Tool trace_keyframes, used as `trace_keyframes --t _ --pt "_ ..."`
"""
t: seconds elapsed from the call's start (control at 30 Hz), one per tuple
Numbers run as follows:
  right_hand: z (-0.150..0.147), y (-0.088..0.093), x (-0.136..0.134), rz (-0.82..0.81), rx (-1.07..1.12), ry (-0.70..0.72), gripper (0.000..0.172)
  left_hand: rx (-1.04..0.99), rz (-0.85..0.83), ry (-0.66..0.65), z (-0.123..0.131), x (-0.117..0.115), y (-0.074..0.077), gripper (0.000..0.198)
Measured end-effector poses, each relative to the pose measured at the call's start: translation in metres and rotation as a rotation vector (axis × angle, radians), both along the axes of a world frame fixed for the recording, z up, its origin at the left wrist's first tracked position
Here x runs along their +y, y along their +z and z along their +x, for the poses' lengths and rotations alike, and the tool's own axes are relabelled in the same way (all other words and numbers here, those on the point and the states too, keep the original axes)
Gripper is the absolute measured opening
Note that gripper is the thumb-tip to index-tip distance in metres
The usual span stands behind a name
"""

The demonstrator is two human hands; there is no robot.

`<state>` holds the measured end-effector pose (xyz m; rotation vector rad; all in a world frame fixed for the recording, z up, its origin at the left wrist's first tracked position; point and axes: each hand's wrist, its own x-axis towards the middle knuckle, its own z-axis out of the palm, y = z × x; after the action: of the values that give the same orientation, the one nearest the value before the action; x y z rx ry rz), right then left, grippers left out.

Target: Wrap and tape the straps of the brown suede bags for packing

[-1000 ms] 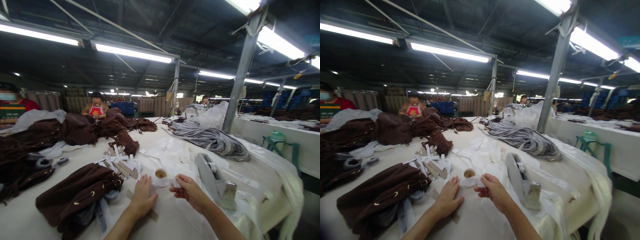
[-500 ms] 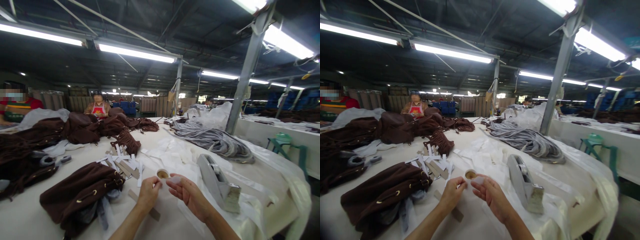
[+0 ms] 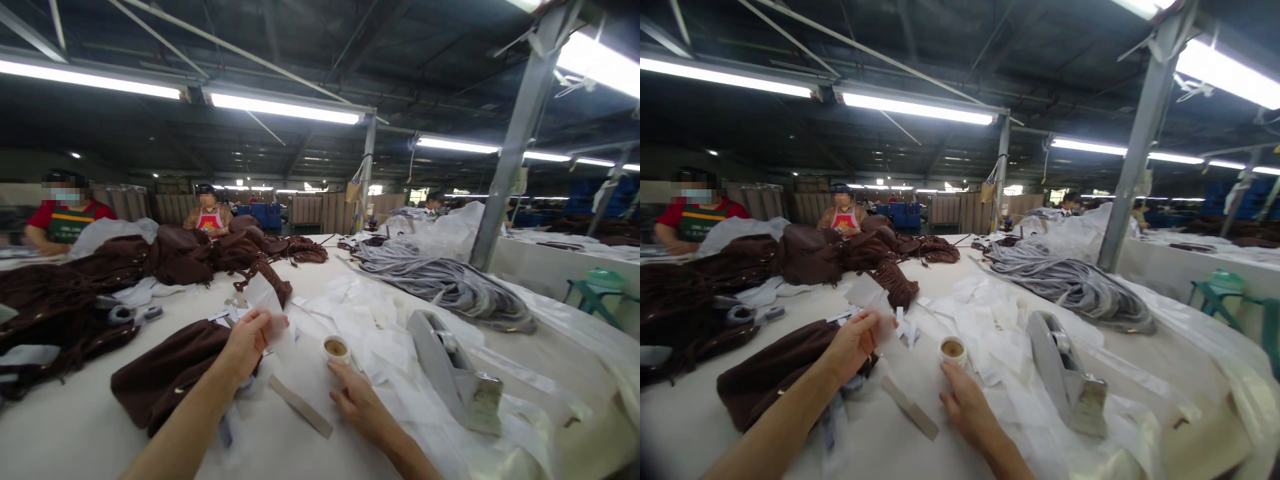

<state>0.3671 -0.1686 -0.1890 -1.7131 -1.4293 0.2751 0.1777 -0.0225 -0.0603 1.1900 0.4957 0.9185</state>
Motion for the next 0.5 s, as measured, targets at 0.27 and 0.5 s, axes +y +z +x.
trace_keyframes --t 0.27,0.5 --pt "-0.092 0.047 -0.003 -0.034 0.598 0.361 0.058 0.324 0.024 0.07 -0.091 -0.06 -0.022 0.03" --pt "-0.182 0.052 -0.012 -0.007 0.886 0.4 0.042 0.509 0.076 -0.008 -0.151 -0.128 -0.077 0.029"
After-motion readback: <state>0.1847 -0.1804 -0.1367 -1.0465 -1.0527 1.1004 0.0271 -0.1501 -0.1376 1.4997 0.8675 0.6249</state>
